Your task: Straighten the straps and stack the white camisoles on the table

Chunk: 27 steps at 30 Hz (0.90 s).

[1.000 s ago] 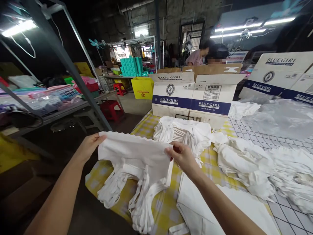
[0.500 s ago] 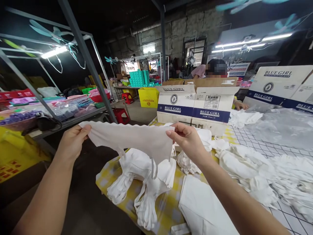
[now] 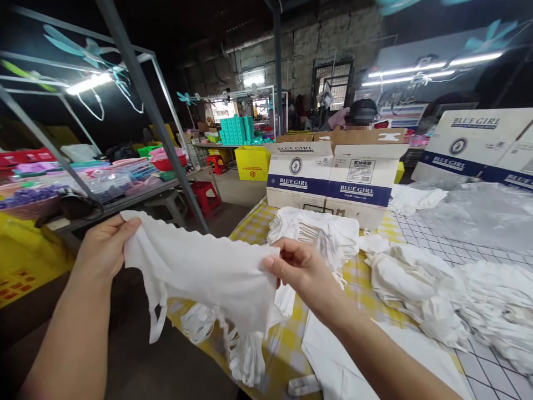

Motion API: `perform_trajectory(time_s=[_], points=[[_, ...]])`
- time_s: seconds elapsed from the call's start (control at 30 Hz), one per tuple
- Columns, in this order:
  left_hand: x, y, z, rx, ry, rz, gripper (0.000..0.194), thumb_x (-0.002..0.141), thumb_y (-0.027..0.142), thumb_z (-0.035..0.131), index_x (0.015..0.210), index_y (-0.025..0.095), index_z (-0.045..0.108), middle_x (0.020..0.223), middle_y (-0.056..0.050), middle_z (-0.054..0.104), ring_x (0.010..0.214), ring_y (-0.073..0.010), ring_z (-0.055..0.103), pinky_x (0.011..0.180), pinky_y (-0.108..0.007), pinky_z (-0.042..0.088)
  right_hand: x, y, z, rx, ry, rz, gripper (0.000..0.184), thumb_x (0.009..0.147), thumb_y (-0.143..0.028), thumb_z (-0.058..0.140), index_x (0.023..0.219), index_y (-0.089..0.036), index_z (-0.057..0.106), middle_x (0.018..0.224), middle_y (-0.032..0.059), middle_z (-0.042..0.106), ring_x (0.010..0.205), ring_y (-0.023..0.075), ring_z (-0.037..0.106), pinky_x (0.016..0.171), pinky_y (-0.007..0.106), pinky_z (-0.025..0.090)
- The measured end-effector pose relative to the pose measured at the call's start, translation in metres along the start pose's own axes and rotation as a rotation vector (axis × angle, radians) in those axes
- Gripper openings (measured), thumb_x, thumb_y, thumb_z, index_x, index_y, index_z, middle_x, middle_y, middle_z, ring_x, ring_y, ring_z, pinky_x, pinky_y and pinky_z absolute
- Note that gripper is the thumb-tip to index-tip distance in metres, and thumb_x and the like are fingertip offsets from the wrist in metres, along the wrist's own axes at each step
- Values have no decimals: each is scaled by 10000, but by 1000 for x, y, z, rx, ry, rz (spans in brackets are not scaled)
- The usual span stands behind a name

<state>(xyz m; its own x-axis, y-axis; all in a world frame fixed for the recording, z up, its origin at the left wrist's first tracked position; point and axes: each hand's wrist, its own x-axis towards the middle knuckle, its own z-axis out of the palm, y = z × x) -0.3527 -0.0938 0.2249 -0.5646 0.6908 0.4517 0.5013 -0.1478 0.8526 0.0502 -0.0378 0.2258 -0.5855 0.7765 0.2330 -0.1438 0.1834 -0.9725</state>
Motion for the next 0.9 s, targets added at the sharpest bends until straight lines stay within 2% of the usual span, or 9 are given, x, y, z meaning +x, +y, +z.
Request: perform_trajectory(time_s=[0.1, 0.2, 0.27, 0.37, 0.53, 0.63, 0.73, 0.83, 0.9], points=[[11, -38, 34, 177, -175, -78, 456, 775, 493, 563, 1035, 121, 608, 747, -1, 661, 612, -148, 573, 559, -256, 462, 11, 63, 0, -30, 61, 98, 251, 799, -402, 588, 703, -177, 529, 570, -33, 512, 522, 91, 502, 516, 203, 405], [15, -81, 88, 408, -338, -115, 310, 780, 428, 581, 803, 124, 640, 620, 18, 600, 630, -167, 582, 571, -260, 452, 23, 144, -4, -281, 231, 238, 240, 793, -336, 524, 612, -187, 469, 468, -55, 460, 433, 95, 489, 443, 196, 354], [12, -106, 123, 547, -427, -135, 259, 819, 375, 565, 821, 124, 626, 709, 0, 619, 696, -161, 599, 645, -296, 482, 30, 188, -9, -347, 290, 279, 192, 762, -266, 514, 594, -188, 463, 440, -58, 455, 403, 104, 486, 420, 198, 328], [6, -133, 159, 714, -515, -165, 266, 859, 346, 531, 1018, 140, 584, 980, -53, 622, 842, -161, 606, 739, -356, 507, 36, 224, -18, -430, 358, 298, 162, 743, -215, 501, 589, -185, 462, 459, -52, 483, 417, 107, 490, 437, 198, 328], [7, -152, 175, 909, -533, -183, 330, 876, 409, 471, 1055, 153, 578, 986, -70, 626, 872, -189, 606, 757, -383, 489, 43, 238, -34, -599, 435, 320, 162, 760, -201, 488, 600, -183, 468, 518, -30, 504, 508, 123, 504, 501, 210, 325], [9, -157, 178, 978, -525, -153, 401, 888, 448, 353, 1031, 179, 614, 919, -124, 658, 840, -272, 628, 687, -394, 465, 45, 240, -37, -701, 452, 341, 122, 764, -191, 492, 644, -178, 499, 595, 3, 551, 592, 152, 532, 547, 232, 332], [9, -157, 181, 1023, -514, -103, 426, 854, 454, 340, 1037, 202, 632, 886, -160, 675, 812, -336, 638, 640, -395, 449, 45, 237, -35, -788, 437, 358, 59, 783, -204, 499, 764, -174, 547, 701, 43, 612, 671, 194, 567, 597, 266, 357], [5, -149, 182, 1043, -500, -25, 411, 825, 394, 374, 1076, 168, 607, 910, -178, 664, 797, -343, 634, 656, -408, 450, 36, 224, -32, -854, 405, 365, 204, 793, -225, 522, 990, -173, 535, 828, 75, 649, 750, 229, 598, 656, 301, 391], [0, -141, 181, 1027, -478, 48, 464, 809, 359, 392, 1184, 117, 522, 1031, -220, 614, 889, -365, 605, 717, -444, 444, 19, 213, -33, -886, 378, 344, 328, 805, -241, 522, 1127, -194, 480, 936, 72, 649, 814, 237, 609, 695, 307, 407]])
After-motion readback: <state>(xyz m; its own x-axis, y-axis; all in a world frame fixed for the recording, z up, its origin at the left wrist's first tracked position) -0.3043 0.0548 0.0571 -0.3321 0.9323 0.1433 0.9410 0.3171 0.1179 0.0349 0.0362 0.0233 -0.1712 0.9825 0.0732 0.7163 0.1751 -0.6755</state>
